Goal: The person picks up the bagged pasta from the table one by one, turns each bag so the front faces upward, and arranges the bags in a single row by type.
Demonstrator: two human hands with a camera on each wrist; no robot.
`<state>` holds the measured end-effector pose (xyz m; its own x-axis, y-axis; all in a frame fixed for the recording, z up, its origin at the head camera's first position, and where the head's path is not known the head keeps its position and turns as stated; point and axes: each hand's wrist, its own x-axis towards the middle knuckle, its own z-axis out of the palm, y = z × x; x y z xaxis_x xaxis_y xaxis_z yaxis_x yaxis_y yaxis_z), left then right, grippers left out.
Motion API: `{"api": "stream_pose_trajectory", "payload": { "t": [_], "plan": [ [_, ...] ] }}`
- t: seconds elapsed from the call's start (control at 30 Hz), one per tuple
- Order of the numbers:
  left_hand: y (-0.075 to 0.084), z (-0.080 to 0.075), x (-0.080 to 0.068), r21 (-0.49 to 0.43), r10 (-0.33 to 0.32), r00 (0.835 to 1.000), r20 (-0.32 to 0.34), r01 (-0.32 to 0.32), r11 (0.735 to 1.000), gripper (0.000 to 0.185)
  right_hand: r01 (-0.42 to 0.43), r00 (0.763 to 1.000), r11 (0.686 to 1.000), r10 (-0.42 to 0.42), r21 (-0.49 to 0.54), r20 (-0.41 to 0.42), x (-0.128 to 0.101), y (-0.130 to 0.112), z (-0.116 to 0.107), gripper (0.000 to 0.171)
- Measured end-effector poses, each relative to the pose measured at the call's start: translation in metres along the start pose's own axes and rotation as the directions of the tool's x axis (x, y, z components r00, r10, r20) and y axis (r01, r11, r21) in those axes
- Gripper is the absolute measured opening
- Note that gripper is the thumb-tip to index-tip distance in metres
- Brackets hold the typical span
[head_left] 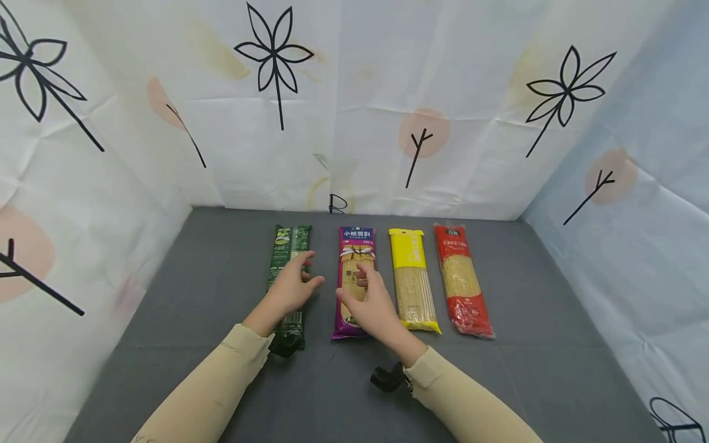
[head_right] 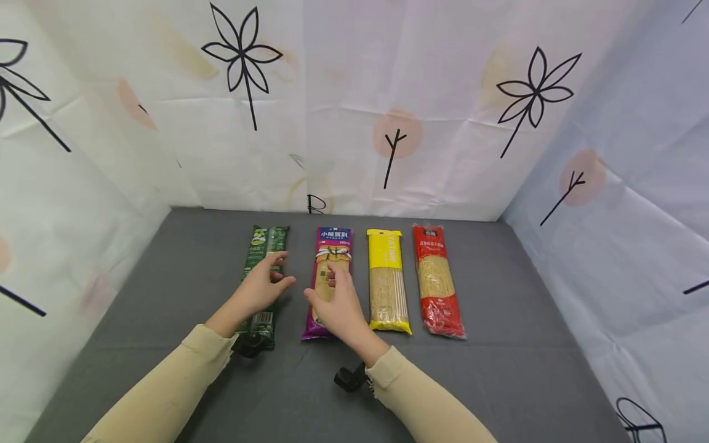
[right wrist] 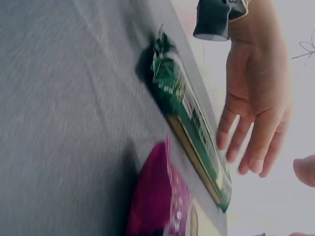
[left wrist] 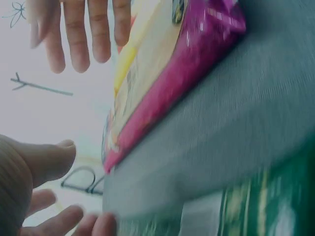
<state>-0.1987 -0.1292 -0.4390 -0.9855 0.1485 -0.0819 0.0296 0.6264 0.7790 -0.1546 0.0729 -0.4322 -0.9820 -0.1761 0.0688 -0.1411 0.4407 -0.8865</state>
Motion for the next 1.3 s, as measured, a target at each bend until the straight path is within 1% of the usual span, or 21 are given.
{"api": "stream_pose_trajectory", "payload": {
  "t": [0.13, 0.23, 0.3, 0.33, 0.43, 0.5, 0.57, 0.6, 0.7, 0.83, 0.97, 1.07, 1.17, 1.3],
  "plan": [
    [-0.008, -0.017, 0.0, 0.076, 0.025, 0.998, -0.062, -0.02, 0.997, 0.072, -0.024, 0.999, 0.998, 0.022, 0.066, 0.037, 0.003, -0.002, 0.007, 0.076],
    [-0.015, -0.029, 0.001, 0.106, 0.029, 0.996, -0.082, -0.02, 0.994, 0.075, -0.04, 0.998, 0.993, 0.033, 0.111, 0.06, 0.006, -0.004, 0.012, 0.078],
    [-0.018, -0.034, 0.001, 0.108, 0.023, 0.996, -0.089, -0.014, 0.994, 0.076, -0.048, 0.996, 0.989, 0.037, 0.139, 0.083, 0.008, -0.008, 0.014, 0.078],
    [-0.019, -0.036, 0.002, 0.108, 0.021, 0.996, -0.092, -0.011, 0.994, 0.076, -0.052, 0.995, 0.987, 0.038, 0.149, 0.095, 0.006, -0.014, 0.014, 0.078],
    [-0.024, -0.041, 0.003, 0.097, 0.014, 0.996, -0.092, -0.005, 0.995, 0.077, -0.051, 0.993, 0.988, 0.035, 0.145, 0.114, 0.008, -0.015, 0.02, 0.08],
    [-0.028, -0.043, 0.004, 0.081, 0.011, 0.996, -0.091, -0.004, 0.997, 0.076, -0.053, 0.991, 0.99, 0.037, 0.129, 0.126, 0.009, -0.015, 0.024, 0.081],
    [-0.031, -0.045, 0.005, 0.063, 0.007, 0.996, -0.087, -0.001, 0.998, 0.076, -0.048, 0.991, 0.993, 0.033, 0.112, 0.13, 0.012, -0.007, 0.03, 0.083],
    [-0.033, -0.045, 0.006, 0.055, 0.004, 0.996, -0.086, 0.0, 0.999, 0.076, -0.049, 0.99, 0.993, 0.034, 0.108, 0.137, 0.012, -0.007, 0.032, 0.083],
    [-0.037, -0.047, 0.008, 0.046, -0.015, 0.997, -0.081, 0.019, 0.999, 0.078, -0.059, 0.988, 0.989, 0.039, 0.133, 0.151, 0.012, -0.009, 0.038, 0.081],
    [-0.043, -0.049, 0.012, 0.04, -0.05, 0.997, -0.063, 0.053, 0.998, 0.081, -0.07, 0.988, 0.98, 0.044, 0.186, 0.145, 0.011, -0.009, 0.049, 0.078],
    [-0.051, -0.052, 0.018, 0.008, -0.08, 0.996, -0.04, 0.081, 0.997, 0.083, -0.11, 0.985, 0.968, 0.075, 0.227, 0.154, 0.012, -0.009, 0.061, 0.075],
    [-0.056, -0.053, 0.022, -0.017, -0.088, 0.996, -0.021, 0.088, 0.996, 0.084, -0.152, 0.978, 0.958, 0.11, 0.244, 0.177, 0.013, -0.009, 0.069, 0.074],
    [-0.059, -0.053, 0.026, -0.039, -0.104, 0.995, -0.003, 0.104, 0.994, 0.084, -0.195, 0.968, 0.954, 0.149, 0.229, 0.204, 0.014, -0.008, 0.075, 0.076],
    [-0.06, -0.053, 0.029, -0.047, -0.123, 0.992, 0.014, 0.123, 0.991, 0.084, -0.235, 0.951, 0.959, 0.194, 0.157, 0.24, 0.014, -0.006, 0.082, 0.081]
  ]
}}
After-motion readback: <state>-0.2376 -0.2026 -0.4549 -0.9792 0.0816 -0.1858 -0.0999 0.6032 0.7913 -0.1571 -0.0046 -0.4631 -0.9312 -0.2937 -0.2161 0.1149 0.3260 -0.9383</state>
